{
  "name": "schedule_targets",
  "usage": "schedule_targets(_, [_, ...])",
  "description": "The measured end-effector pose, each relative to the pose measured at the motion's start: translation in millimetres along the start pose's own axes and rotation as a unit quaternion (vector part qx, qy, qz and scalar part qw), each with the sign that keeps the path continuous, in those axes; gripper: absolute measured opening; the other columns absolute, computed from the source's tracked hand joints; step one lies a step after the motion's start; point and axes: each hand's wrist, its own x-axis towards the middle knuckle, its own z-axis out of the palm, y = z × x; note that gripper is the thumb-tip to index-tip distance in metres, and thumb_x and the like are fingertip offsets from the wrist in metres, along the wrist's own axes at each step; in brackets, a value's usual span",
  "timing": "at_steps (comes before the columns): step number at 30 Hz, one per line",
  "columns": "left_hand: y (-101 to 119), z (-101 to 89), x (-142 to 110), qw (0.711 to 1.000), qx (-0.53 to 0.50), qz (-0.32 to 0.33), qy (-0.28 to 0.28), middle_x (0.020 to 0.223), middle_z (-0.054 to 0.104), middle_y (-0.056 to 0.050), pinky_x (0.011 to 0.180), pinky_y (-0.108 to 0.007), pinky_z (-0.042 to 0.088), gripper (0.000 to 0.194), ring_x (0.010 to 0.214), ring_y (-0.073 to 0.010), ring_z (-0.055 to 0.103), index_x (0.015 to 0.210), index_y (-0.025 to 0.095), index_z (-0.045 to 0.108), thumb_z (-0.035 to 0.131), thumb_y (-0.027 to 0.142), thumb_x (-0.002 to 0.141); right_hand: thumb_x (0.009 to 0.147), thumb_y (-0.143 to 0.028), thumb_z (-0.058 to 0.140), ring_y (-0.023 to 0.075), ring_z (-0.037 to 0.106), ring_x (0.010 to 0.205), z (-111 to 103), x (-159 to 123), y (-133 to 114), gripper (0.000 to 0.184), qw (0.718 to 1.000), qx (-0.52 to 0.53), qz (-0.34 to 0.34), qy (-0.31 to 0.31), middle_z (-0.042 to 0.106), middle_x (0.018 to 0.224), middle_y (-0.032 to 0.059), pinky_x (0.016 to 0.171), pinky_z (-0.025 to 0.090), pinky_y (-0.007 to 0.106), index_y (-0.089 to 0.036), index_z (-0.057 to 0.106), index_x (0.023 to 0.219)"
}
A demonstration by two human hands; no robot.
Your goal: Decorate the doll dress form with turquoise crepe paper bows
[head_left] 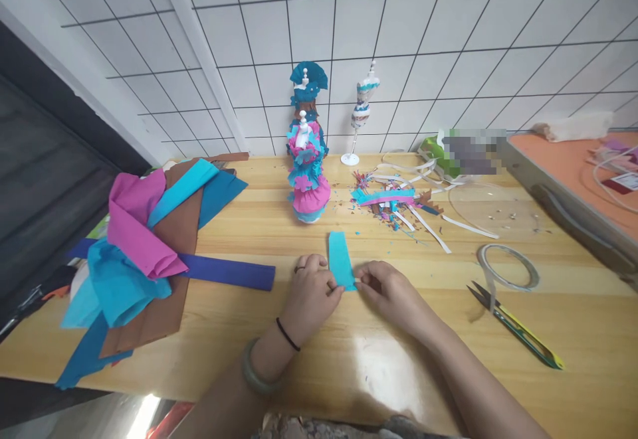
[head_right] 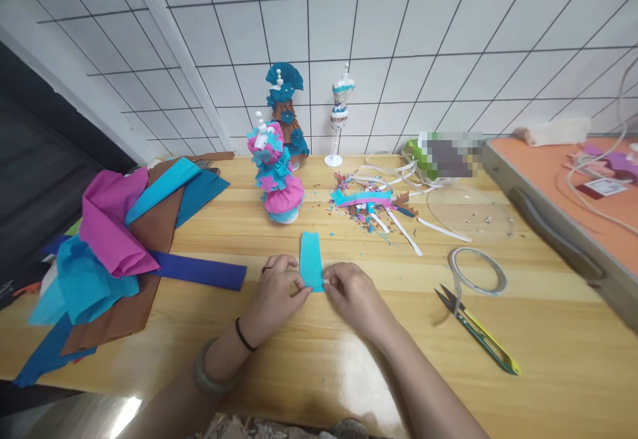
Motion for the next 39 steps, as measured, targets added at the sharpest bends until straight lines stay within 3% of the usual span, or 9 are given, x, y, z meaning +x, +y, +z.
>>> schedule_targets(4, [0.9, -1.2, -0.1, 1.000, 0.002, -0.006, -0.001, 0.096, 0.049, -0.004, 0.084, -0.038, 0.035, 0.011, 0.098, -0.0215, 0.042, 0.061, 0.019, 0.060, 0.067, 0.024, 0.067, 0.081, -0.017, 0.043, 0.0173, 0.056, 0.084, -3.5, -7.6, -10.0, 0.021, 0.999, 0.007, -0.035, 0.022, 0.061, 0.091, 0.0067, 0.076, 0.046, 0.032, -0.018, 0.053, 0.099])
schedule_targets(7, [1.3, -1.7, -0.2, 1.000, 0.004, -0.003, 0.002, 0.095, 0.049, -0.004, 0.084, -0.038, 0.035, 0.008, 0.098, -0.0215, 0.042, 0.063, 0.019, 0.061, 0.066, 0.023, 0.067, 0.081, -0.011, 0.041, 0.0195, 0.053, 0.096, -1.5, -15.5, -22.2, 0.042, 0.992, -0.059, -0.114, 0.005, 0.060, 0.104, 0.0105, 0.084, 0.044, 0.036, -0.016, 0.042, 0.122])
schedule_targets(11, [0.9, -1.3, -1.3, 1.000, 0.005, 0.006, 0.009, 0.091, 0.048, -0.004, 0.084, -0.037, 0.035, 0.007, 0.097, -0.0207, 0.042, 0.065, 0.019, 0.061, 0.064, 0.023, 0.070, 0.080, -0.007, 0.039, 0.0221, 0.051, 0.102, 6.3, -26.7, -23.0, 0.053, 0.972, -0.149, -0.181, -0.008, 0.058, 0.111, 0.0154, 0.086, 0.044, 0.040, -0.010, 0.032, 0.132])
schedule_targets(18, [0.3, -0.5, -2.4, 1.000, 0.002, 0.008, 0.015, 0.093, 0.049, -0.004, 0.085, -0.037, 0.034, 0.010, 0.098, -0.0210, 0.042, 0.065, 0.019, 0.060, 0.063, 0.025, 0.071, 0.082, -0.006, 0.037, 0.0234, 0.041, 0.118, 20.3, -41.5, -3.1, 0.054, 0.951, -0.231, -0.208, -0.008, 0.050, 0.125, 0.0176, 0.095, 0.038, 0.044, -0.007, 0.029, 0.135])
schedule_targets(26, [-6.6, -1.5, -0.5, 1.000, -0.019, 0.015, -0.003, 0.094, 0.049, -0.004, 0.086, -0.037, 0.035, 0.003, 0.097, -0.0204, 0.043, 0.068, 0.019, 0.061, 0.063, 0.018, 0.070, 0.084, -0.008, 0.032, 0.0258, 0.040, 0.120, 23.6, -46.1, 4.0, 0.054, 0.933, -0.272, -0.235, -0.006, 0.051, 0.125, 0.0145, 0.096, 0.035, 0.049, -0.009, 0.023, 0.138])
schedule_targets(31, [-9.8, -6.1, 1.0, 0.999, -0.042, 0.013, -0.012, 0.090, 0.050, -0.002, 0.085, -0.036, 0.036, 0.014, 0.094, -0.0191, 0.045, 0.080, 0.020, 0.059, 0.063, 0.014, 0.067, 0.085, -0.008, 0.033, 0.0281, 0.033, 0.124, 23.8, -45.7, 0.5, 0.049, 0.924, -0.292, -0.247, 0.002, 0.051, 0.126, 0.0126, 0.098, 0.031, 0.052, -0.009, 0.032, 0.134])
schedule_targets(39, [-13.0, -8.1, 2.5, 0.998, -0.055, 0.023, -0.017, 0.089, 0.052, -0.002, 0.085, -0.034, 0.037, 0.017, 0.092, -0.0176, 0.046, 0.079, 0.020, 0.059, 0.053, 0.007, 0.069, 0.088, -0.012, 0.033, 0.0237, 0.045, 0.114, 22.1, -44.6, -11.8, 0.034, 0.929, -0.278, -0.243, 0.021, 0.057, 0.118, 0.0141, 0.094, 0.035, 0.046, -0.012, 0.050, 0.118])
